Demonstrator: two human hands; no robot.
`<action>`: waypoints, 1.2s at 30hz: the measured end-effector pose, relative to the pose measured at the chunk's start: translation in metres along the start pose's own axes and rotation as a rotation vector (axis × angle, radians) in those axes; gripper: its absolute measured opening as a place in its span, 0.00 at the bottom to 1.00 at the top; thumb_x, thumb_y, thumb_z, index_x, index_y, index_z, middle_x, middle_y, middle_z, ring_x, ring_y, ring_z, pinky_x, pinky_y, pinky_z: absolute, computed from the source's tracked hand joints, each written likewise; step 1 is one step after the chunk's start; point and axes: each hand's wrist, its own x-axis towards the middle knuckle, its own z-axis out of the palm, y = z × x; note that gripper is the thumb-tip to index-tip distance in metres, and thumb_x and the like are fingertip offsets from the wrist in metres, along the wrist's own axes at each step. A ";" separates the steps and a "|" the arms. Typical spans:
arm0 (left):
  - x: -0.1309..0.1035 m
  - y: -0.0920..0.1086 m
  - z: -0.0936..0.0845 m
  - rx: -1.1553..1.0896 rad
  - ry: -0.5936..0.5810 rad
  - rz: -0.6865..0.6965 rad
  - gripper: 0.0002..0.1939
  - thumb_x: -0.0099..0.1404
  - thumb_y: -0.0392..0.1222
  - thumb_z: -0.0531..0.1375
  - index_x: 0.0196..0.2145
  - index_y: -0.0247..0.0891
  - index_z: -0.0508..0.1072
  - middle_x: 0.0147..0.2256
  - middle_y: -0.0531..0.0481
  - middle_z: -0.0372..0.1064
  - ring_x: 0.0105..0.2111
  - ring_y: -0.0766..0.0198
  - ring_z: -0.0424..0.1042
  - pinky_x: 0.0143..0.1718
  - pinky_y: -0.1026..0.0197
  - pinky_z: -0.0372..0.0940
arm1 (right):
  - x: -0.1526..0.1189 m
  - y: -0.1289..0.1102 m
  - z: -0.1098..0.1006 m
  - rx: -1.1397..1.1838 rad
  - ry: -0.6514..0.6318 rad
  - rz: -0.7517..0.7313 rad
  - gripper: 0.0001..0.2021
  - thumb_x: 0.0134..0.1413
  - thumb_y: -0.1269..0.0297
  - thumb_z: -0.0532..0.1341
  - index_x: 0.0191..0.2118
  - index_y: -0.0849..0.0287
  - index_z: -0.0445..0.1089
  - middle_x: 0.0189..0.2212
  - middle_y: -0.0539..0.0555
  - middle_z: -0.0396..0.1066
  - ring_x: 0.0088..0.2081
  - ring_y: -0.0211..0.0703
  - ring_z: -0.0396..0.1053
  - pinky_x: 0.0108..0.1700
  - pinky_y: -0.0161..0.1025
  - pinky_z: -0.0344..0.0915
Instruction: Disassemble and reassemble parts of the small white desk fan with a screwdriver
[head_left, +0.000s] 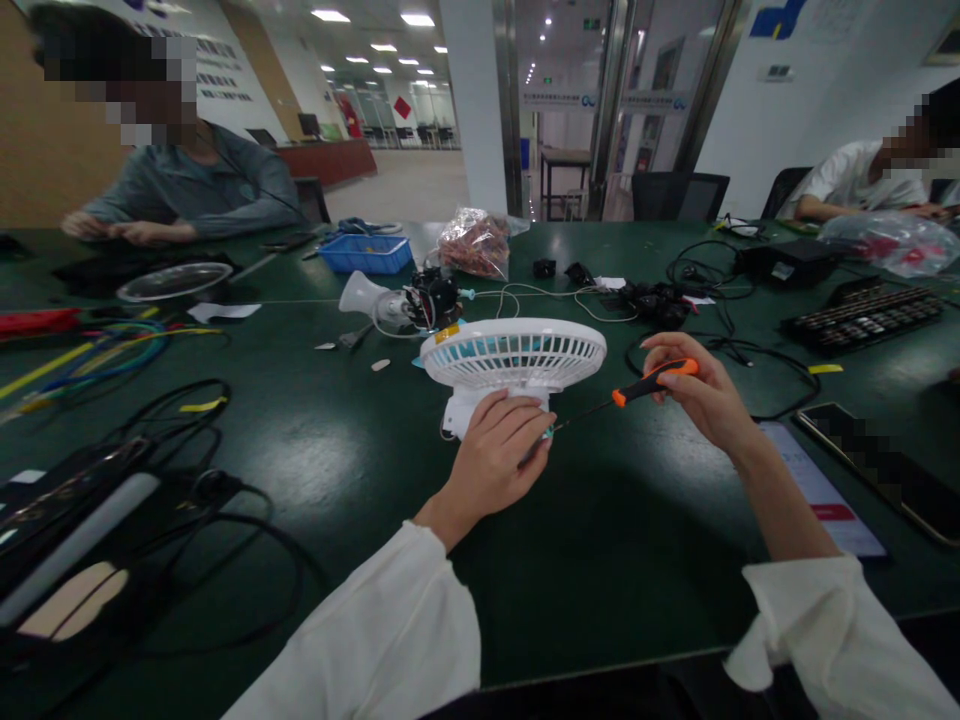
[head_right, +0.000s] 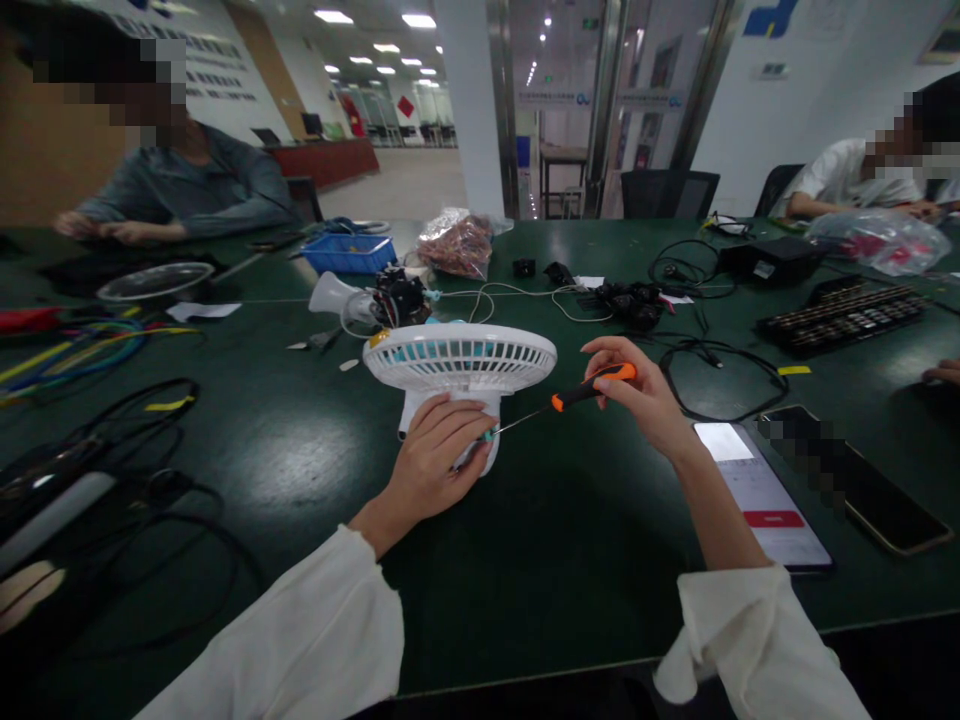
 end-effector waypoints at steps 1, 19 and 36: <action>0.000 0.000 0.000 0.002 -0.001 0.000 0.12 0.62 0.34 0.58 0.45 0.37 0.71 0.42 0.48 0.75 0.47 0.61 0.71 0.58 0.49 0.58 | 0.000 0.000 0.001 -0.022 0.011 0.005 0.18 0.51 0.60 0.64 0.49 0.52 0.68 0.33 0.49 0.65 0.27 0.35 0.64 0.27 0.33 0.63; 0.001 0.001 -0.001 0.003 -0.007 -0.009 0.13 0.62 0.33 0.57 0.45 0.39 0.71 0.43 0.48 0.75 0.47 0.60 0.72 0.57 0.47 0.59 | -0.004 -0.011 -0.007 -0.153 -0.112 0.146 0.17 0.53 0.60 0.62 0.48 0.55 0.63 0.22 0.45 0.64 0.19 0.32 0.59 0.20 0.29 0.56; 0.002 0.001 -0.003 0.017 -0.016 -0.009 0.13 0.62 0.34 0.57 0.45 0.38 0.71 0.43 0.47 0.75 0.47 0.59 0.72 0.57 0.47 0.59 | -0.002 0.000 -0.010 -0.091 -0.123 0.173 0.12 0.52 0.56 0.63 0.37 0.60 0.74 0.16 0.47 0.63 0.17 0.33 0.59 0.18 0.30 0.53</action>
